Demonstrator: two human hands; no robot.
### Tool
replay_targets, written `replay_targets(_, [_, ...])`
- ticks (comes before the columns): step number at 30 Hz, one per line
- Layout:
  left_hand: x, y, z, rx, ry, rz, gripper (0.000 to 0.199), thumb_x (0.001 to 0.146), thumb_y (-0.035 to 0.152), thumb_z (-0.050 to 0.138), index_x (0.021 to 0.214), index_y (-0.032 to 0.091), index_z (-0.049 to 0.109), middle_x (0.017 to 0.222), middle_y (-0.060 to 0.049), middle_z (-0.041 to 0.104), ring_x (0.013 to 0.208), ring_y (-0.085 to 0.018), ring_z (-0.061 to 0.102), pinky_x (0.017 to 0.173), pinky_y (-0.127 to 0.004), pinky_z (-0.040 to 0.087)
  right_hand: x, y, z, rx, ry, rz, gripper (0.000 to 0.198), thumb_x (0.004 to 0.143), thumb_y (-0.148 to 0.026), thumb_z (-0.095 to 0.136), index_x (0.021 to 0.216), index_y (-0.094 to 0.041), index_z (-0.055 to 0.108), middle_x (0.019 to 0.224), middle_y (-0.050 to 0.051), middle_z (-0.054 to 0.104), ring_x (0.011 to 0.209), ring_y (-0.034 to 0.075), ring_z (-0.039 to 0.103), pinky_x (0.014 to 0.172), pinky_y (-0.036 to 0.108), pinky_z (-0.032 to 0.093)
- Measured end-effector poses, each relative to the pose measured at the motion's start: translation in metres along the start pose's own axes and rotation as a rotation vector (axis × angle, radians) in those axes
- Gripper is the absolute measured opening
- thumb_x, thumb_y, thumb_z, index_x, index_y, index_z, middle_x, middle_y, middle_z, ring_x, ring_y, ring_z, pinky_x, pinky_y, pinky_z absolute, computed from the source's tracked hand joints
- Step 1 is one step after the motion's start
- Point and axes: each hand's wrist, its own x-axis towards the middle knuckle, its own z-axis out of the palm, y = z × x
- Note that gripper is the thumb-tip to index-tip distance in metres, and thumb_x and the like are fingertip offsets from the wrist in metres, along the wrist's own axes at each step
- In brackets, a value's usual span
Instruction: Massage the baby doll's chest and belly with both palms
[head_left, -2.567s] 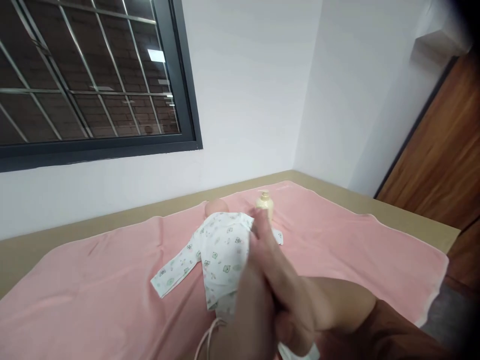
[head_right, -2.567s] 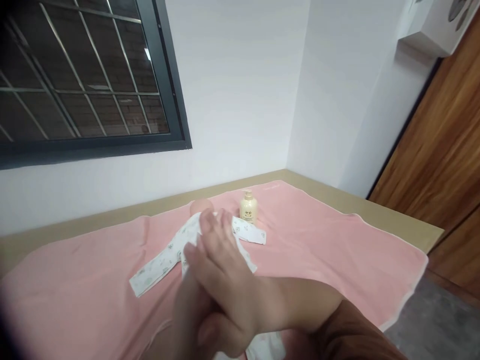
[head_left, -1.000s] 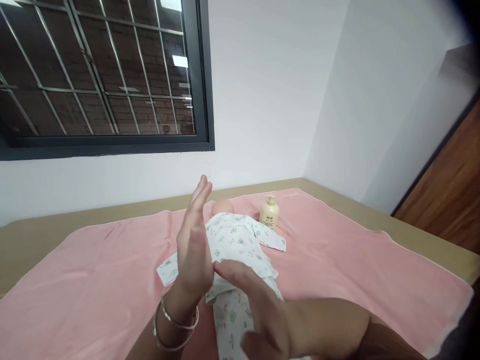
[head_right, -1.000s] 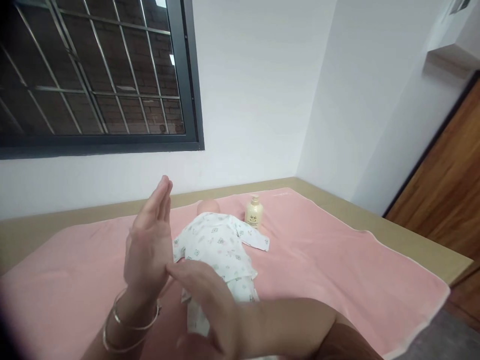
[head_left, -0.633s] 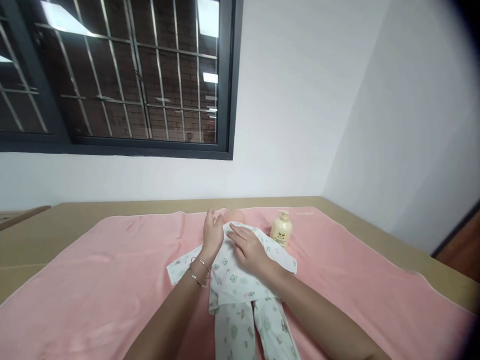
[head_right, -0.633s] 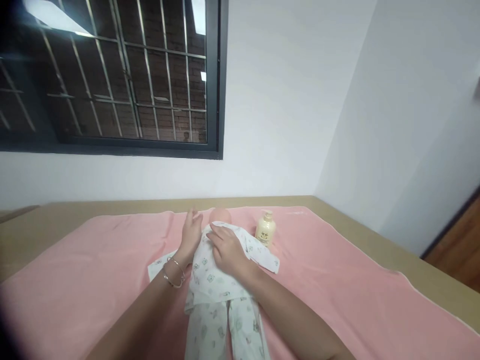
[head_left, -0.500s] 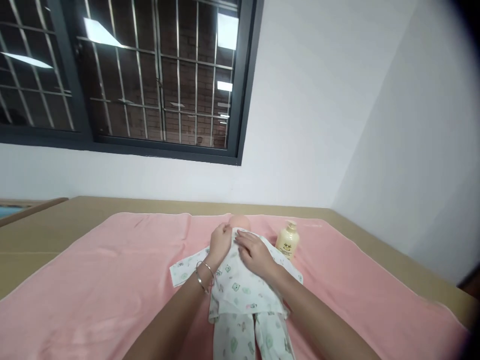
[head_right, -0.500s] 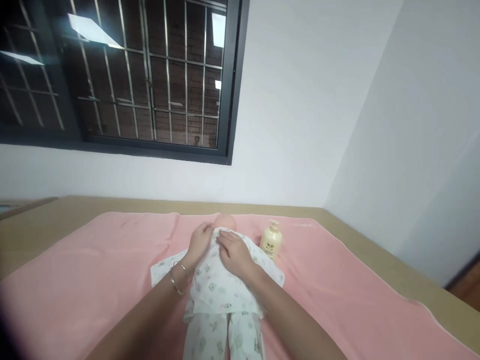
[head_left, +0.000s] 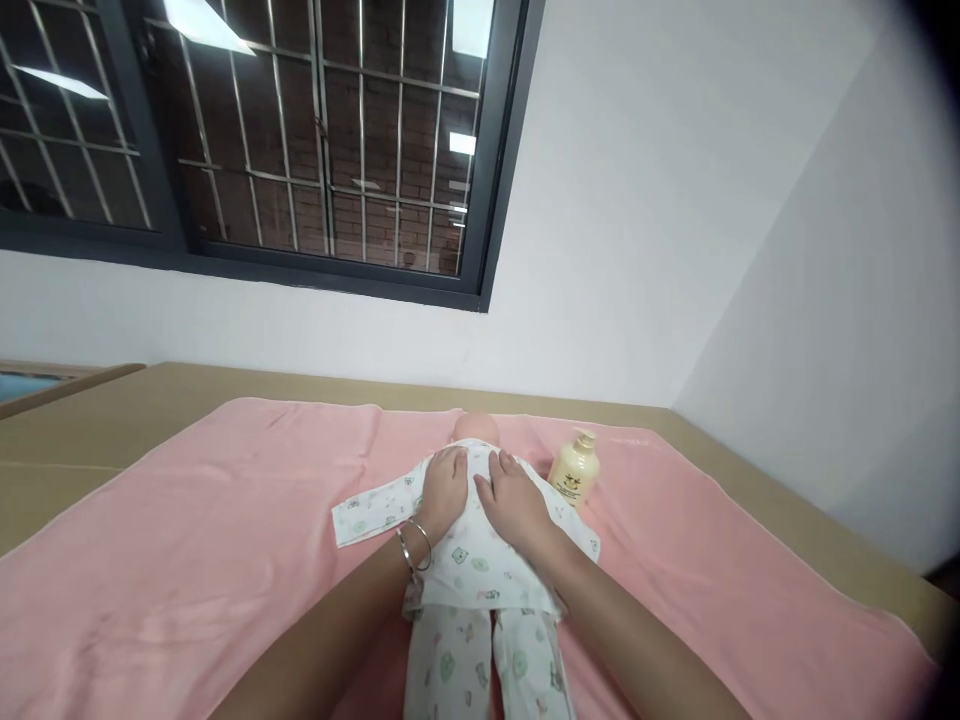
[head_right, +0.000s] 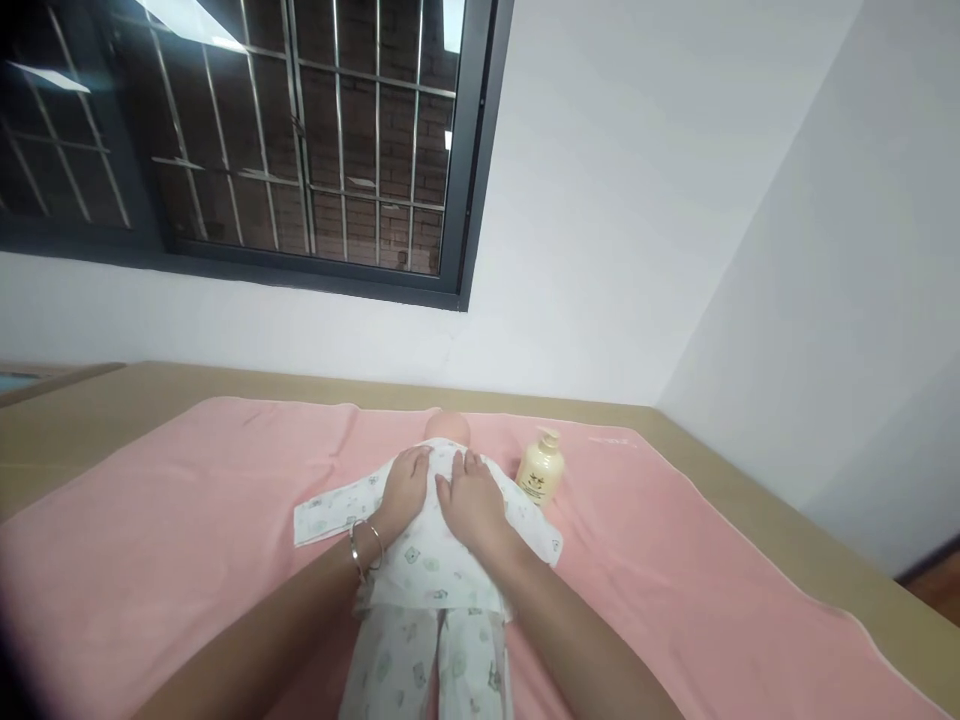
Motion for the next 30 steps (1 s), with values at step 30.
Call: replay_targets(30, [-0.004, 0.004, -0.001, -0.008, 0.013, 0.042, 0.038, 0.099, 0.033, 0.03, 0.095, 0.02, 0.065, 0.097, -0.009, 0.069, 0.096, -0.023, 0.062, 0.09, -0.04, 0.046, 0.003, 0.007, -0.01, -0.033, -0.049, -0.037, 0.054, 0.1, -0.037, 0.026, 0.146, -0.009, 0.036, 0.152, 0.018, 0.033, 0.142, 0.03, 0.027, 0.115, 0.048, 0.02])
